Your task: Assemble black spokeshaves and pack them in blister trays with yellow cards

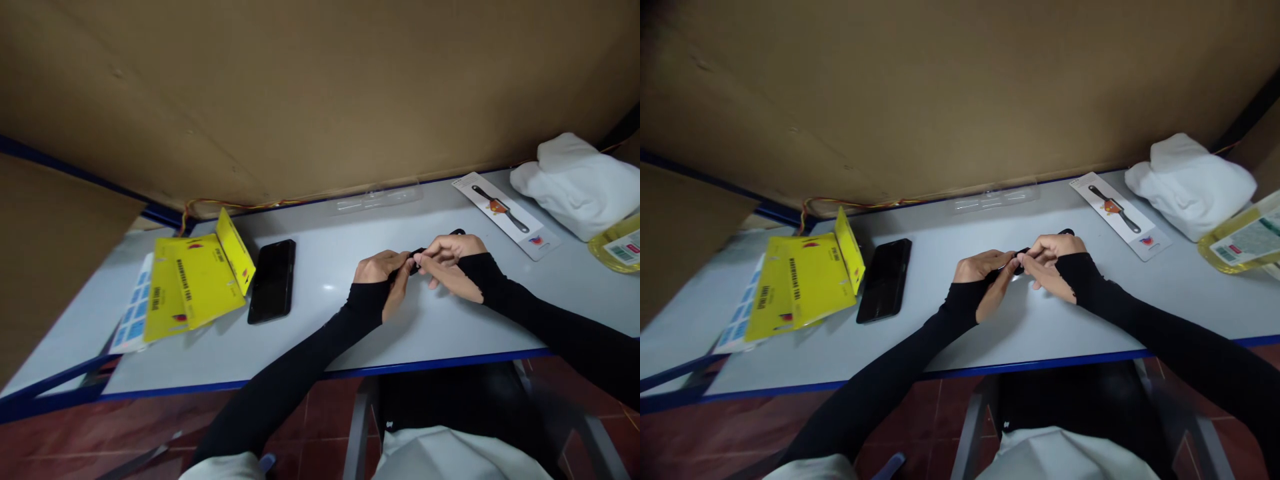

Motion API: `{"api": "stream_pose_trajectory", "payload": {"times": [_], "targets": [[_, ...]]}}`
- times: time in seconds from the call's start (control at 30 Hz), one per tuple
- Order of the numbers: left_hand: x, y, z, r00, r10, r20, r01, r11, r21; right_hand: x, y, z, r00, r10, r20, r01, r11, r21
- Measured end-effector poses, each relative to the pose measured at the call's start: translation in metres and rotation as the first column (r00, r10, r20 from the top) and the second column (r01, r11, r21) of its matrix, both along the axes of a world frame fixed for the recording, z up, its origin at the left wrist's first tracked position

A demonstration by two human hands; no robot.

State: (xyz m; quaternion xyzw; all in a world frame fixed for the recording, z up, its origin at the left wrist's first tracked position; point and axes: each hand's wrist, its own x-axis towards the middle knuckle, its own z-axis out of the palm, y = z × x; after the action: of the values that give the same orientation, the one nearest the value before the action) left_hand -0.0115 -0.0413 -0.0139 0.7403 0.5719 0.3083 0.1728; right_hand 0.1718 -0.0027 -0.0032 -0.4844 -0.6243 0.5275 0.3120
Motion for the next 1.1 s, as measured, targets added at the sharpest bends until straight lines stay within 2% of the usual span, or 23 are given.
{"api": "stream_pose_trajectory", "payload": {"times": [0.1,0.17,0.23,0.3,0.4,0.57,0.73,0.83,0.9,0.93,1.0,1.07,1.1], "targets": [[0.000,-0.001,0.001,1.000,0.007,-0.002,-0.007,1.000,0.003,0.000,-0.001,0.000,0.998,0.004,0.060,-0.014,0.984,0.177],[0.000,0.000,0.001,1.000,0.008,0.011,-0.008,1.000,0.001,-0.001,-0.002,-0.002,0.998,0.008,0.070,-0.024,0.971,0.239],[0.000,0.000,0.002,1.000,0.011,0.026,-0.011,1.000,-0.003,-0.002,-0.002,-0.003,1.000,-0.005,0.001,0.005,0.986,0.164],[0.000,0.001,0.003,0.999,0.011,0.033,-0.010,1.000,-0.001,-0.004,-0.001,-0.004,0.992,-0.045,-0.117,0.048,0.999,0.025],[0.000,0.001,0.005,1.000,0.005,0.031,-0.005,1.000,0.002,-0.007,0.001,-0.003,0.965,-0.089,-0.246,0.067,0.993,-0.096],[-0.001,0.001,0.006,0.999,0.019,0.050,-0.019,1.000,-0.007,-0.010,-0.003,0.001,0.963,-0.076,-0.259,0.045,0.991,-0.125],[-0.002,0.001,0.005,0.998,0.025,0.060,-0.025,1.000,-0.004,-0.010,-0.008,0.003,0.971,-0.039,-0.236,0.018,0.996,-0.091],[-0.002,0.002,0.005,0.997,0.021,0.070,-0.020,1.000,-0.009,-0.007,-0.007,-0.002,0.988,-0.040,-0.151,0.045,0.999,0.029],[-0.002,0.002,0.005,0.997,0.012,0.074,-0.011,1.000,-0.013,-0.004,-0.005,-0.006,0.996,-0.055,-0.069,0.068,0.977,0.202],[-0.002,0.003,0.005,0.997,0.008,0.074,-0.007,1.000,-0.014,-0.003,-0.003,-0.009,0.998,-0.064,-0.028,0.069,0.947,0.315],[-0.002,0.003,0.005,0.997,0.006,0.074,-0.004,1.000,-0.021,0.000,0.000,-0.014,0.996,-0.080,0.045,0.043,0.842,0.537],[-0.002,0.002,0.005,0.996,0.013,0.084,-0.010,0.999,-0.036,0.002,0.003,-0.018,0.990,-0.093,0.102,-0.001,0.734,0.679],[-0.002,0.002,0.005,0.996,0.013,0.093,-0.009,0.999,-0.043,0.003,0.003,-0.020,0.987,-0.104,0.121,-0.013,0.703,0.711]]}}
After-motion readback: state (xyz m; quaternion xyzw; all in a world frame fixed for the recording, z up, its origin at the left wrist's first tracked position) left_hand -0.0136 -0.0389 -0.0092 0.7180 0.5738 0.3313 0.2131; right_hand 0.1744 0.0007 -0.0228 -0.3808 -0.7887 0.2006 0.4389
